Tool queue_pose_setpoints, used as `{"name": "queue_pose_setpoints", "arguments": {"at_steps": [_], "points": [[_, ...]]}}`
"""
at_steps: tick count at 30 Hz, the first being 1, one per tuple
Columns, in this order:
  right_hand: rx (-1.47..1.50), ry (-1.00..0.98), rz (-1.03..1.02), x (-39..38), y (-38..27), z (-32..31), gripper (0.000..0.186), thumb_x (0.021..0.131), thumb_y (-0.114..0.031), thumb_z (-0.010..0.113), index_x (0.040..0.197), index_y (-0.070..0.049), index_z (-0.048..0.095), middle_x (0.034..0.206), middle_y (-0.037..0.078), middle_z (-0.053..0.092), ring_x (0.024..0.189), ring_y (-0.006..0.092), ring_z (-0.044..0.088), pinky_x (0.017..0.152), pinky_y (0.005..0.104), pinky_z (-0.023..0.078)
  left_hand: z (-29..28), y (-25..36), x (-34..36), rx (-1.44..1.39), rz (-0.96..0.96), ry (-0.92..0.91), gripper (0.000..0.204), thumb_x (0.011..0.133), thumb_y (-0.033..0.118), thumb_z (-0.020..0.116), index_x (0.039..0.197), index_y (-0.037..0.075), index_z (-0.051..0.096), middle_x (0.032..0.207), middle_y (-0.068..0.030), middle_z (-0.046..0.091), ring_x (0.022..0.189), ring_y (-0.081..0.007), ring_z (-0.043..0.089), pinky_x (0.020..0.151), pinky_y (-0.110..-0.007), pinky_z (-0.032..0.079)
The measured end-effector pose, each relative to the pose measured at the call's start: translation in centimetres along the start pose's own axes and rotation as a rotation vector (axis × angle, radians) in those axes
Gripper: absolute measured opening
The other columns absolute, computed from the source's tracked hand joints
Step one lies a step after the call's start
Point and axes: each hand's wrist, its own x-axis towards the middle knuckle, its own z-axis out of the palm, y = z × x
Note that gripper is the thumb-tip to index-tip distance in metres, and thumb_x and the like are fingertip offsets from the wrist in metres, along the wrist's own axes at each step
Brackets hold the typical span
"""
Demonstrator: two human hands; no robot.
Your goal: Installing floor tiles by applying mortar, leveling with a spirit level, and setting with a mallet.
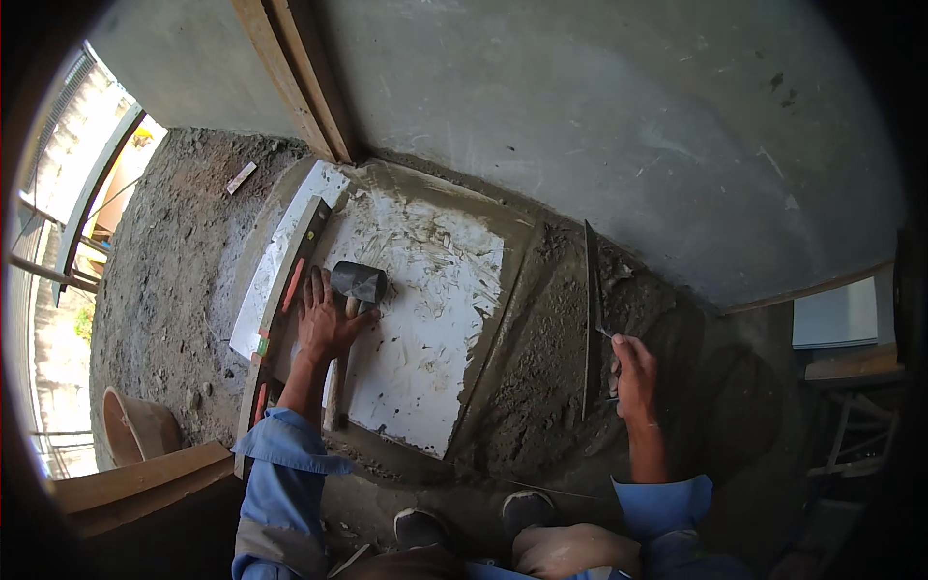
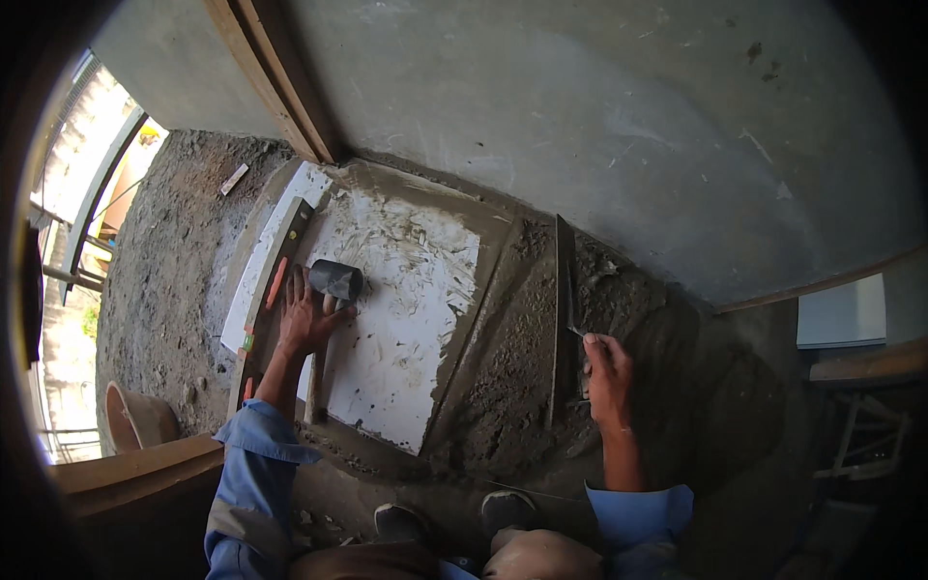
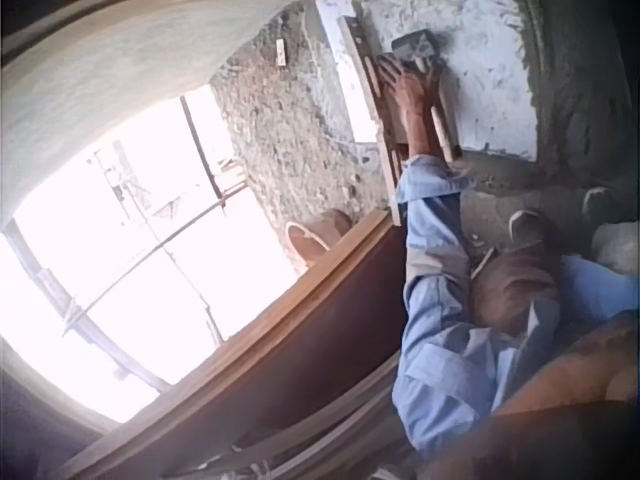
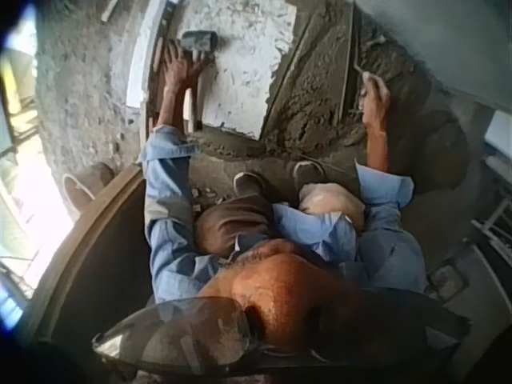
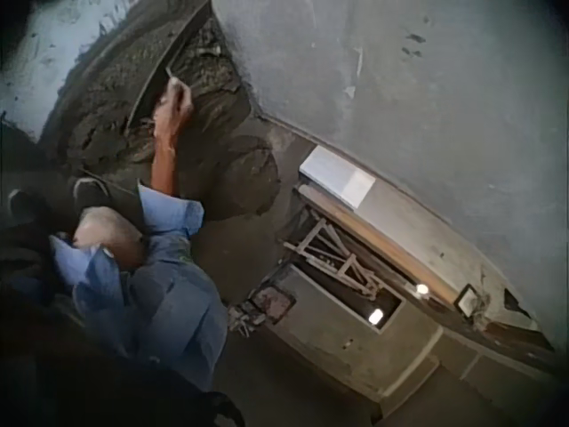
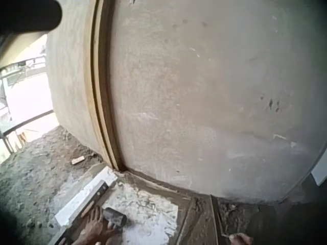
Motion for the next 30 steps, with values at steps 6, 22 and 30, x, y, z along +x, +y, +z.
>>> {"name": "queue_pose_setpoints", "arguments": {"at_steps": [6,22,30], "points": [[0.174,-0.422,0.029,0.7,-2.8,5.1,0.026,0.094,-0.029,0.068,0.089,-0.006,0.057,0.068,0.001,0.055,0.050,0.0096,0.054,0.044,0.0263,0.043,0.5,-0.3,0.1,-0.038,0.034,0.000,0.127,0.071,0.073,0.069,0.156,-0.003,0.014,0.164,-0.0238,0.010,0.153,-0.0384,0.009,0.122,-0.052,0.014],[-1.228,-0.445,-1.104,16.7,-13.4,27.7,0.024,0.093,-0.012,0.053,0.113,-0.002,0.061,0.098,0.018,0.072,0.090,0.0393,0.070,0.077,0.0508,0.055,0.2,-0.1,-0.1,-0.052,-0.004,0.012,0.126,0.070,0.072,0.072,0.157,0.000,0.017,0.164,-0.0222,0.012,0.153,-0.0378,0.010,0.121,-0.054,0.017],[-1.433,-0.473,-0.955,13.5,-12.0,12.8,0.021,0.090,-0.017,0.061,0.103,0.000,0.061,0.087,0.022,0.069,0.087,0.0415,0.069,0.075,0.0536,0.053,-0.1,0.0,0.3,-0.032,-0.034,-0.015,0.126,0.069,0.073,0.071,0.157,0.001,0.016,0.165,-0.0205,0.013,0.153,-0.0367,0.012,0.121,-0.050,0.019]]}}
